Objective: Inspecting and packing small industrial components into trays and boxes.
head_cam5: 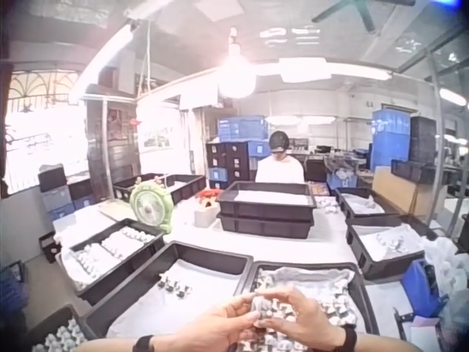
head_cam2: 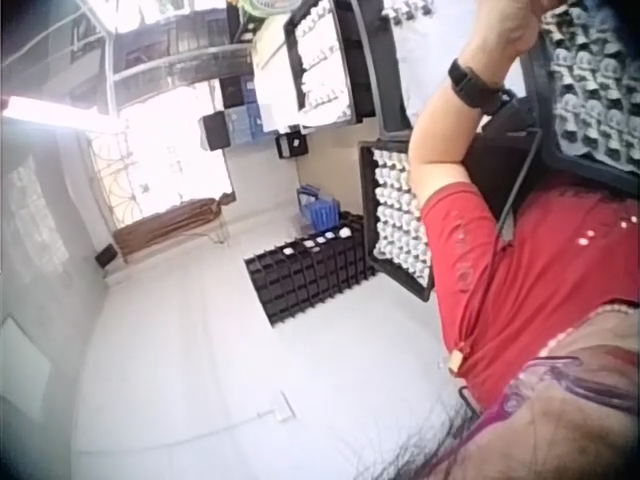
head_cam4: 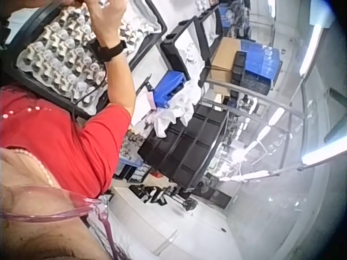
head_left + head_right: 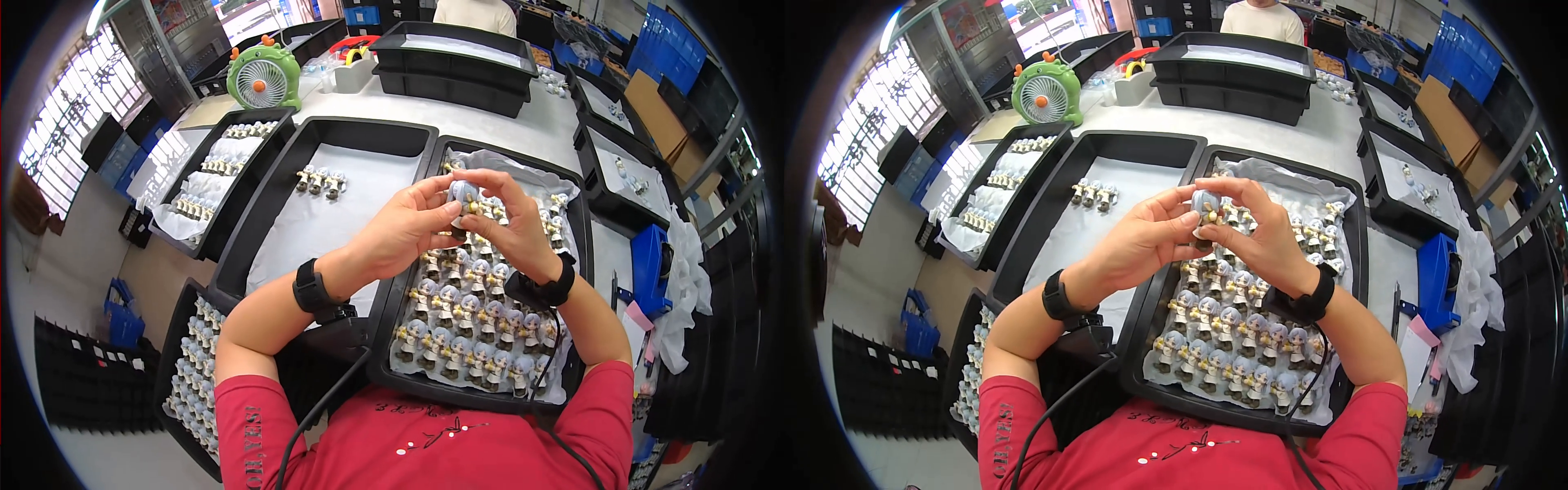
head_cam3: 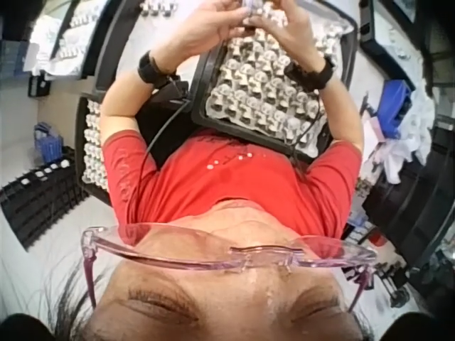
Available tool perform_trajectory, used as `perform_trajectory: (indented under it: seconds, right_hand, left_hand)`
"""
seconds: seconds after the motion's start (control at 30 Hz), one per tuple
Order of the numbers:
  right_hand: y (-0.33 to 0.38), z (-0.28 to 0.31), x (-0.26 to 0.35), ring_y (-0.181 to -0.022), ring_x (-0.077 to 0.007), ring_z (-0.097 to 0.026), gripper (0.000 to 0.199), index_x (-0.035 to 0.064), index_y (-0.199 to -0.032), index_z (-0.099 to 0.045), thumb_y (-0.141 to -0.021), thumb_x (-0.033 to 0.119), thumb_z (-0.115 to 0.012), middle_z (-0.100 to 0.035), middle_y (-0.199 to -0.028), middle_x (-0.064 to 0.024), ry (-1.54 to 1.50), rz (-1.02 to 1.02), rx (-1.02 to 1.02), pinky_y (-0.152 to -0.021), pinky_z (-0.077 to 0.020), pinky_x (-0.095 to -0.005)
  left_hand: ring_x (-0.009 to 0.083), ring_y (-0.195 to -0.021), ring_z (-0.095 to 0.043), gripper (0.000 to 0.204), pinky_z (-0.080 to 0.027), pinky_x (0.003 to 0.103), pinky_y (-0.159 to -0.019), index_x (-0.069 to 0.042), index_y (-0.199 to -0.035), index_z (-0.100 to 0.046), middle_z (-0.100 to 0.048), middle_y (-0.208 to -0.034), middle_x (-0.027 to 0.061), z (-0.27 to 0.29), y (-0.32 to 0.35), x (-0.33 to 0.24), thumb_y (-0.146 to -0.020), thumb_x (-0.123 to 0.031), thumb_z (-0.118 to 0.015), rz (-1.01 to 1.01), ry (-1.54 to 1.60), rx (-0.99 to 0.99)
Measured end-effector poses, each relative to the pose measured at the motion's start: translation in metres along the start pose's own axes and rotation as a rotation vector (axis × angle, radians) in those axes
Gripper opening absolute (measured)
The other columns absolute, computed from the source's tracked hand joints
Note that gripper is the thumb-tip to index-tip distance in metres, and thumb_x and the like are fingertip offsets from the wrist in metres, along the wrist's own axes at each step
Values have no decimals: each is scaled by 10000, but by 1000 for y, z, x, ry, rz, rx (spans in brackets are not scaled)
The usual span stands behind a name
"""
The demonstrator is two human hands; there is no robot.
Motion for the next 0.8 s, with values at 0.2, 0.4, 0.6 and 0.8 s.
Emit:
perform_trajectory:
  seconds: [0.2,0.4,0.6,0.8]
  right_hand:
    - [7,-2,2,-1145,-219,-488,706,100,-1277,-445,-669,218,-785,-509,-1249,-76,-33,16,21,-932,-389,-347]
    - [11,2,5,-1143,-226,-485,748,87,-1292,-413,-647,151,-786,-475,-1279,-80,-23,39,-7,-936,-392,-352]
    - [12,3,3,-1143,-220,-486,727,89,-1272,-435,-640,140,-790,-495,-1231,-75,-79,29,-12,-948,-399,-356]
    - [12,-1,0,-1128,-218,-494,716,108,-1265,-451,-639,154,-793,-505,-1208,-81,-65,20,-1,-924,-410,-350]
  left_hand:
    - [218,-1030,-579,397,-512,368,-851,-46,-1275,-382,-530,-1160,111,-5,-5,0,-916,-144,-521,30,44,10]
    - [239,-1042,-578,373,-508,379,-865,-27,-1258,-387,-559,-1128,132,-15,-2,-4,-924,-149,-500,34,-3,11]
    - [243,-1035,-585,329,-498,378,-880,-28,-1231,-412,-568,-1112,127,-17,2,1,-933,-152,-478,60,56,-17]
    - [255,-1051,-577,328,-491,389,-886,-29,-1233,-413,-554,-1127,108,-10,1,5,-936,-154,-474,11,127,-26]
Point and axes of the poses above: each hand's wrist, its own y-axis away from the middle knuckle, its own z-axis out of the back of the hand, x = y × z, the point moved 9 cm from there along -y, towards the middle knuckle
